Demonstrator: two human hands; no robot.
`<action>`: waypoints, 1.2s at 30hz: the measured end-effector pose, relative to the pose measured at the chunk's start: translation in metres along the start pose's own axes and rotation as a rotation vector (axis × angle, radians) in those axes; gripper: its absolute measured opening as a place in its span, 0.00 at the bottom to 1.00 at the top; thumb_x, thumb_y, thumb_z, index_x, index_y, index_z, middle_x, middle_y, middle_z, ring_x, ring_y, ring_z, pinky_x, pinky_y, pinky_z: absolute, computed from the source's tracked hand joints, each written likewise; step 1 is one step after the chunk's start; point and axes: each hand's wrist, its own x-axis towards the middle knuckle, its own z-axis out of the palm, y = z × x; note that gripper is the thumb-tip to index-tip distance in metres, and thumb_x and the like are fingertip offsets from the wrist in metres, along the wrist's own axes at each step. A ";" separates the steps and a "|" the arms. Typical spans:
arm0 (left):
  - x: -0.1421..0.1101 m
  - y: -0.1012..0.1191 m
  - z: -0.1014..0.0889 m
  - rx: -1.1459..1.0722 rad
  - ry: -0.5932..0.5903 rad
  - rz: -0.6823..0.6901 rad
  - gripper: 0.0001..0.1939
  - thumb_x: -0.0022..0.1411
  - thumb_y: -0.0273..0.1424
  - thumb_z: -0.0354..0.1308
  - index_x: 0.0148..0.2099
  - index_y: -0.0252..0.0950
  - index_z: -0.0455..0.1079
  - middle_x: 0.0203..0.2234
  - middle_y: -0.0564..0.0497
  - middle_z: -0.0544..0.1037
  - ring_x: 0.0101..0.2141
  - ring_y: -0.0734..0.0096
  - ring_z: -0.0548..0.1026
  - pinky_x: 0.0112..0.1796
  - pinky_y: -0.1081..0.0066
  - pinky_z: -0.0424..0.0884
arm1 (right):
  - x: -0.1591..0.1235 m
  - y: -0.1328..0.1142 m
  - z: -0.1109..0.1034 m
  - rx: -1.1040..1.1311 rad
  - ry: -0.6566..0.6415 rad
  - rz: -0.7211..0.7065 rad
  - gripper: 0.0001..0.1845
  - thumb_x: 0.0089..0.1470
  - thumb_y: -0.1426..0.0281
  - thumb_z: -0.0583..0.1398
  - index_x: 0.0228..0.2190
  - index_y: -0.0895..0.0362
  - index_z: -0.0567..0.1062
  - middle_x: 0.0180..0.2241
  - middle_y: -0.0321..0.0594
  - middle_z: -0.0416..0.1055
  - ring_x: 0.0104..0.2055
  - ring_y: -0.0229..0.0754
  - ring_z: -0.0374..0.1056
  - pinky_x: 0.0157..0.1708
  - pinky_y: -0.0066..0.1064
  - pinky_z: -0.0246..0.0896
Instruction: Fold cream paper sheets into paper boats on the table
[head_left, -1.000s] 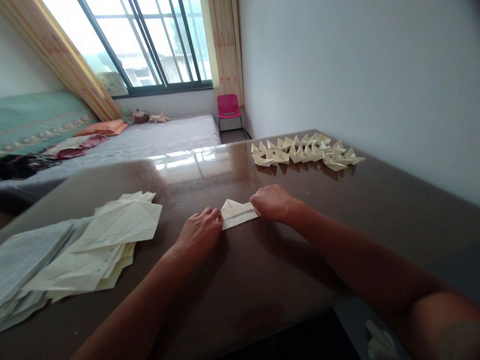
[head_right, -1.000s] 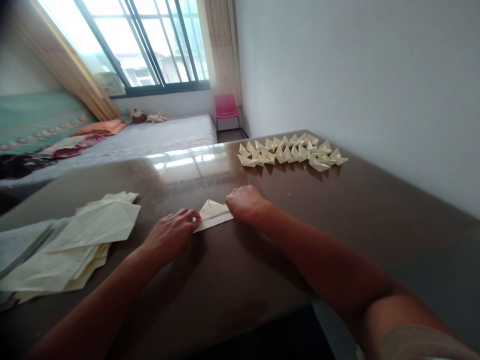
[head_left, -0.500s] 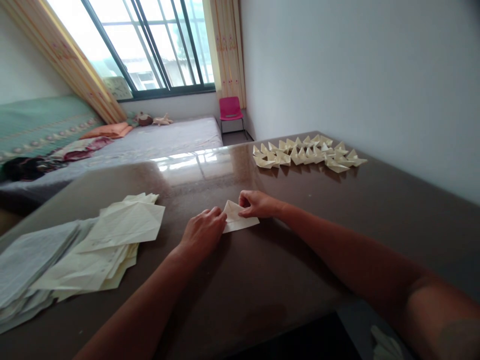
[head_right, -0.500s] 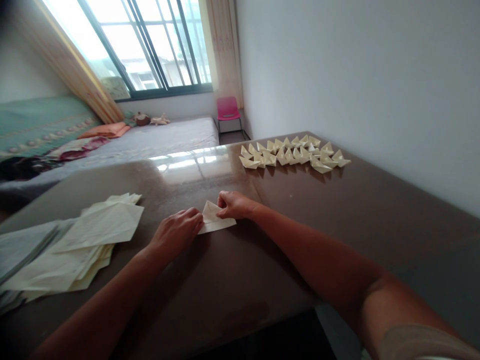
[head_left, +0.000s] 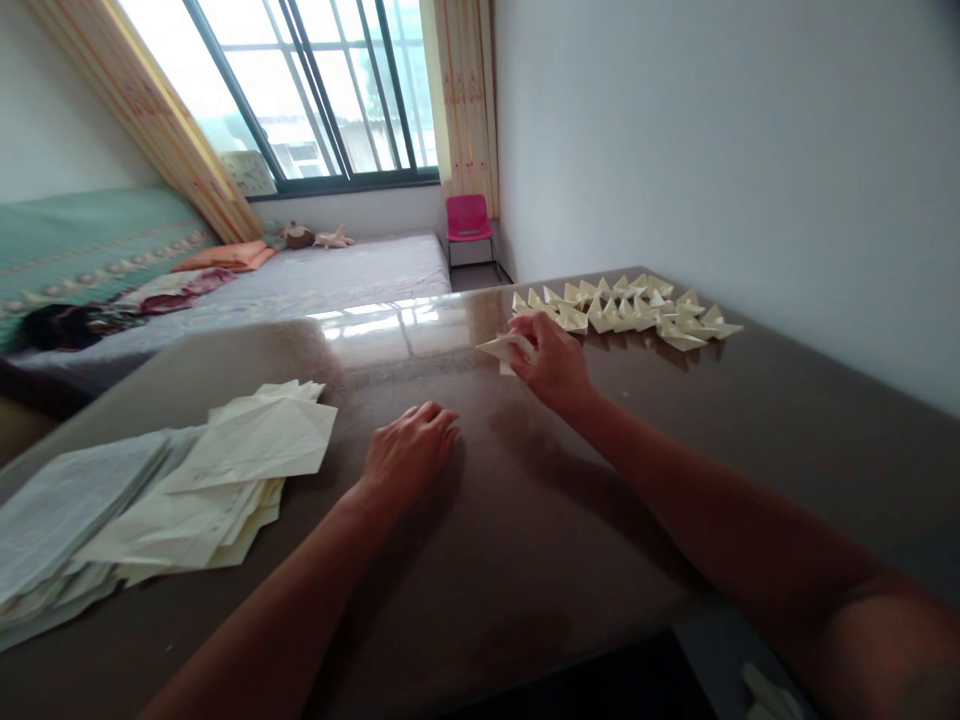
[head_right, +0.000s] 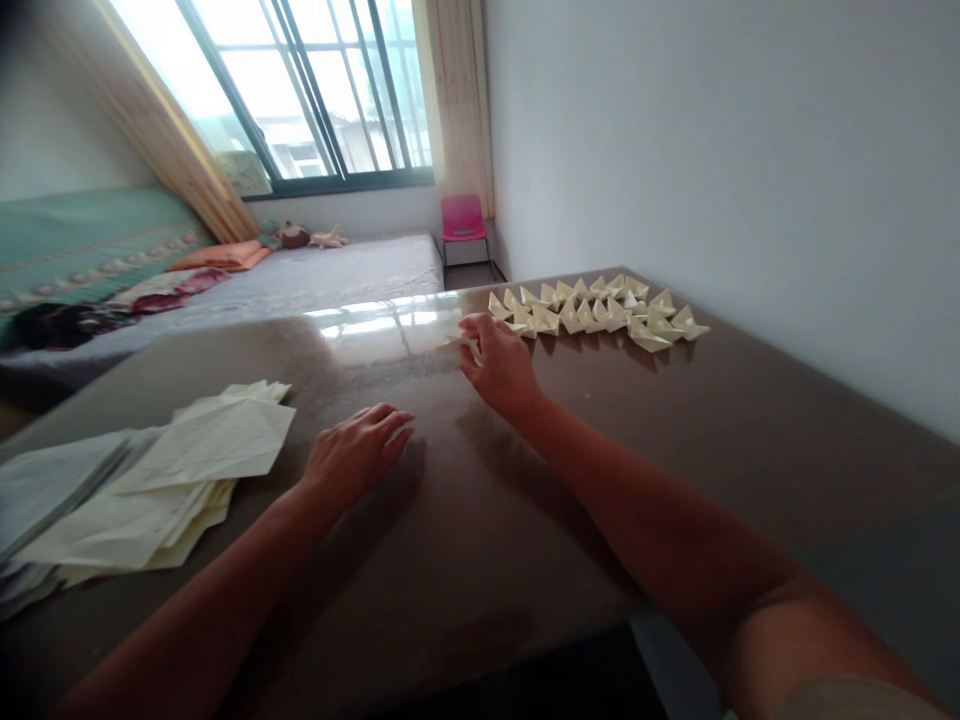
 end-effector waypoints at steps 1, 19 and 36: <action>0.000 0.001 -0.001 -0.014 0.050 -0.012 0.15 0.68 0.39 0.42 0.49 0.43 0.66 0.43 0.49 0.73 0.44 0.63 0.72 0.31 0.70 0.67 | -0.004 -0.007 -0.003 -0.094 -0.023 -0.104 0.18 0.59 0.70 0.52 0.51 0.59 0.65 0.43 0.47 0.72 0.47 0.46 0.63 0.49 0.36 0.51; 0.004 -0.018 0.004 -0.045 -0.110 0.086 0.09 0.63 0.28 0.47 0.40 0.42 0.69 0.36 0.52 0.76 0.40 0.63 0.73 0.33 0.69 0.66 | -0.026 -0.010 0.030 0.009 -0.582 -0.475 0.37 0.47 0.76 0.62 0.58 0.58 0.58 0.45 0.43 0.71 0.48 0.44 0.64 0.46 0.33 0.57; 0.007 -0.016 0.009 -0.241 -0.184 0.084 0.16 0.66 0.35 0.43 0.39 0.39 0.73 0.35 0.49 0.77 0.35 0.66 0.74 0.36 0.70 0.65 | -0.009 0.014 0.018 0.156 -0.802 -0.353 0.12 0.56 0.70 0.56 0.35 0.59 0.79 0.35 0.41 0.76 0.35 0.38 0.68 0.35 0.25 0.56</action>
